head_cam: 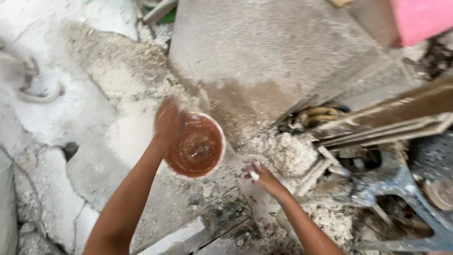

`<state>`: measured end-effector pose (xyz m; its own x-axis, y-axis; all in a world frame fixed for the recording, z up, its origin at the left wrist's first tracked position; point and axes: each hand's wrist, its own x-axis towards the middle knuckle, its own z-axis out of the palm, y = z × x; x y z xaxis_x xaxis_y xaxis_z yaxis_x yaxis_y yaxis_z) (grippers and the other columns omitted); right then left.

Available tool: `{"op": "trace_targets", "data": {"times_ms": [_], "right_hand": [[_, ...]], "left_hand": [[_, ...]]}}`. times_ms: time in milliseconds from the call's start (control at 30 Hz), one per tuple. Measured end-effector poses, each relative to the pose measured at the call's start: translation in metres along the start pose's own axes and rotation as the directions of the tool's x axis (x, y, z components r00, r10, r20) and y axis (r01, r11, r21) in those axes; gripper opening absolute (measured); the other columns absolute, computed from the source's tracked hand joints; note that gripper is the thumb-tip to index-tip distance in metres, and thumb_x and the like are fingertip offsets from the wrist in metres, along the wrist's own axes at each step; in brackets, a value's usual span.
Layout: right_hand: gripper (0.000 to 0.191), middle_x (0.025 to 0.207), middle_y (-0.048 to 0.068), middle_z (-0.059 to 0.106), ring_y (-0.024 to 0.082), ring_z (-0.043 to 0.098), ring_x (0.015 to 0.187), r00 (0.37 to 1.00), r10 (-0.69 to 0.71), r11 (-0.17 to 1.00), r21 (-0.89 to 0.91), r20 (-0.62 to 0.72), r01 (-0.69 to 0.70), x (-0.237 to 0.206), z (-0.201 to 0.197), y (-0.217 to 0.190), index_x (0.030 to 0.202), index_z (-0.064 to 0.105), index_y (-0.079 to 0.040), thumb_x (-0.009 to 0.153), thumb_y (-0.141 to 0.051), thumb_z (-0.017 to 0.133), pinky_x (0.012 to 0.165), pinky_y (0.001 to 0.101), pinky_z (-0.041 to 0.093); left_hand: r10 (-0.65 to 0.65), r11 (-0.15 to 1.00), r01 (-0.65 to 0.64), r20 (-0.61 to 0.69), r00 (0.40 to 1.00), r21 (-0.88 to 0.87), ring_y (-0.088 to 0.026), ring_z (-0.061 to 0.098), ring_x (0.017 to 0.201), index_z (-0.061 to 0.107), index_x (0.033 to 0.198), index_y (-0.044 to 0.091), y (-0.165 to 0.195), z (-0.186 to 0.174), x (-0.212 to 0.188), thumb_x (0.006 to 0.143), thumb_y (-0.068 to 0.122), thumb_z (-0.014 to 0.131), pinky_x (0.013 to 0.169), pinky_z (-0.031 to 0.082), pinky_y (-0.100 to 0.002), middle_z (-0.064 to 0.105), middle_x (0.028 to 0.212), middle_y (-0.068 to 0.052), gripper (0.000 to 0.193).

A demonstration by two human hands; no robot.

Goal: The person scrapes a decorative molding, then mixes a white powder with water in a bucket using a trowel. They add more powder from a bag and continue mixing the slurry.

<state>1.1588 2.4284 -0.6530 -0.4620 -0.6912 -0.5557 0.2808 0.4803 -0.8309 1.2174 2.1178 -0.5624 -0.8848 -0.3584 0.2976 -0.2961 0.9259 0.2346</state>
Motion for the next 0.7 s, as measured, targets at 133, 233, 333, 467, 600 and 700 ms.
{"op": "trace_targets", "data": {"times_ms": [133, 233, 333, 467, 600, 700], "right_hand": [[0.078, 0.125, 0.02, 0.065, 0.034, 0.071, 0.102, 0.976, 0.122, 0.904, -0.385, -0.18, -0.184, 0.075, 0.045, -0.046, 0.14, 0.056, -0.001, 0.094, -0.064, 0.059, 0.081, 0.0453, 0.058], [0.074, 0.107, 0.029, 0.075, 0.04, 0.073, 0.099, 0.96, 0.044, 0.715, -0.663, -0.276, -0.223, 0.112, 0.072, -0.076, 0.132, 0.052, 0.005, 0.099, -0.061, 0.059, 0.086, 0.0463, 0.055], [0.051, 0.108, 0.026, 0.072, 0.043, 0.07, 0.099, 0.963, -0.228, 0.518, -0.855, -0.145, -0.007, 0.119, 0.087, -0.09, 0.107, 0.08, -0.008, 0.097, -0.051, 0.054, 0.083, 0.0514, 0.054], [0.059, 0.08, 0.019, 0.072, 0.035, 0.073, 0.077, 0.973, 0.014, 0.725, -0.668, -0.231, -0.169, 0.081, 0.084, -0.117, 0.105, 0.076, -0.002, 0.097, -0.056, 0.055, 0.075, 0.0485, 0.055], [0.061, 0.057, 0.021, 0.058, 0.028, 0.055, 0.049, 0.985, -0.033, 0.701, -0.707, -0.169, -0.098, 0.008, 0.064, -0.187, 0.098, 0.073, 0.006, 0.096, -0.055, 0.062, 0.058, 0.0453, 0.049], [0.055, 0.054, 0.014, 0.058, 0.023, 0.054, 0.047, 0.985, -0.102, 0.763, -0.646, -0.139, -0.012, -0.068, 0.049, -0.287, 0.104, 0.069, 0.003, 0.088, -0.05, 0.068, 0.052, 0.0462, 0.046]], "left_hand": [[-0.509, 0.472, 0.864, 0.746, 0.428, -0.174, -0.046, 0.076, 0.101, 0.038, 0.13, -0.002, -0.058, 0.021, -0.082, 0.094, 0.052, 0.066, 0.085, 0.062, -0.05, 0.069, 0.114, -0.033, 0.072], [-0.568, 0.648, 0.652, 0.322, 0.758, -0.393, -0.04, 0.064, 0.078, 0.057, 0.103, 0.0, -0.066, 0.031, -0.096, 0.098, 0.039, 0.07, 0.07, 0.053, -0.046, 0.068, 0.087, -0.026, 0.041], [-0.598, 0.568, 0.621, 0.248, 0.762, -0.539, -0.025, 0.055, 0.062, 0.058, 0.089, 0.001, -0.066, 0.021, -0.099, 0.092, 0.025, 0.069, 0.06, 0.047, -0.041, 0.061, 0.071, -0.019, 0.027], [-0.623, 0.427, 0.633, 0.297, 0.724, -0.646, -0.015, 0.045, 0.06, 0.053, 0.08, 0.0, -0.062, -0.028, -0.107, 0.092, 0.017, 0.068, 0.055, 0.043, -0.038, 0.05, 0.063, -0.014, 0.026], [-0.591, 0.429, 0.602, 0.295, 0.751, -0.673, -0.014, 0.038, 0.062, 0.052, 0.075, -0.002, -0.054, -0.126, -0.105, 0.092, 0.022, 0.074, 0.053, 0.04, -0.039, 0.043, 0.062, -0.015, 0.037], [-0.557, 0.301, 0.709, 0.486, 0.673, -0.638, -0.011, 0.045, 0.056, 0.055, 0.075, 0.001, -0.038, -0.258, -0.085, 0.09, 0.024, 0.069, 0.051, 0.043, -0.035, 0.05, 0.059, -0.007, 0.031]]}}
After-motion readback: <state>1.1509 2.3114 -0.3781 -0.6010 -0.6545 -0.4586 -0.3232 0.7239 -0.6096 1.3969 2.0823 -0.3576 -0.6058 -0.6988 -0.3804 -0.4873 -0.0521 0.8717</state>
